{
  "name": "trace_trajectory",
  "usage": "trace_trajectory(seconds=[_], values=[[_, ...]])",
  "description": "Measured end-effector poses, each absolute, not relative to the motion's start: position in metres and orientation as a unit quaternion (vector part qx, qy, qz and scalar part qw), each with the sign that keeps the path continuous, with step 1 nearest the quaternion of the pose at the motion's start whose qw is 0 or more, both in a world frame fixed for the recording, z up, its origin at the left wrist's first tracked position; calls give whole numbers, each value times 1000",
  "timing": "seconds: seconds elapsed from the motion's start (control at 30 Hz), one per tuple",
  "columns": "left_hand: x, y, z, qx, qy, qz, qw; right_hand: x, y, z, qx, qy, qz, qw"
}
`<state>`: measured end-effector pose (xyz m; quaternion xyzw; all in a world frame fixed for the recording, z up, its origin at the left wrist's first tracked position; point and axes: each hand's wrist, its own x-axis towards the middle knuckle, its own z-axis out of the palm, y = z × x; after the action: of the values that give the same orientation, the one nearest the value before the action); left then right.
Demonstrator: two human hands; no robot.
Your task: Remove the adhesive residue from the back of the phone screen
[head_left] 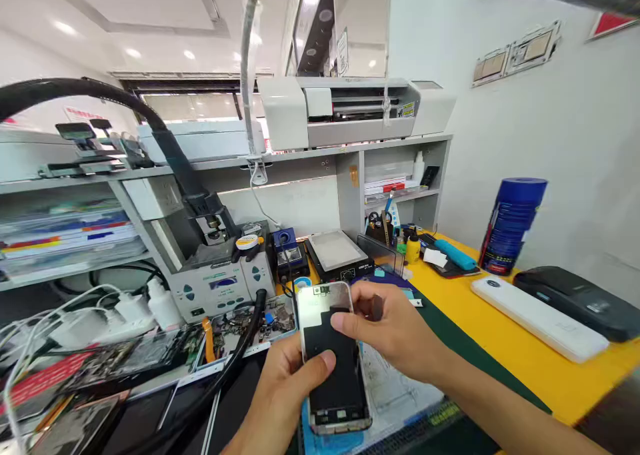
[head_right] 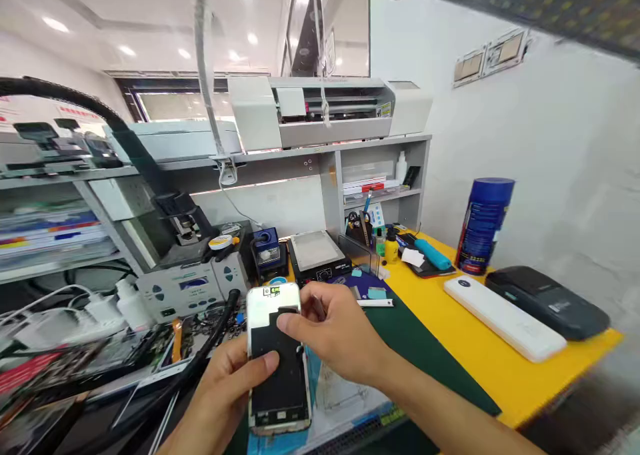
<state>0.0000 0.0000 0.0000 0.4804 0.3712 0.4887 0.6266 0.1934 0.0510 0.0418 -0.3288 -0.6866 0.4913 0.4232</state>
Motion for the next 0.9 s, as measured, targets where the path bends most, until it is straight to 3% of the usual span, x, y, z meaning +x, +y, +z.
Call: trace_trajectory(seconds=[0.9], values=[[-4, 8, 0, 534, 315, 467, 631, 190, 47, 34, -321, -745, 340, 475]])
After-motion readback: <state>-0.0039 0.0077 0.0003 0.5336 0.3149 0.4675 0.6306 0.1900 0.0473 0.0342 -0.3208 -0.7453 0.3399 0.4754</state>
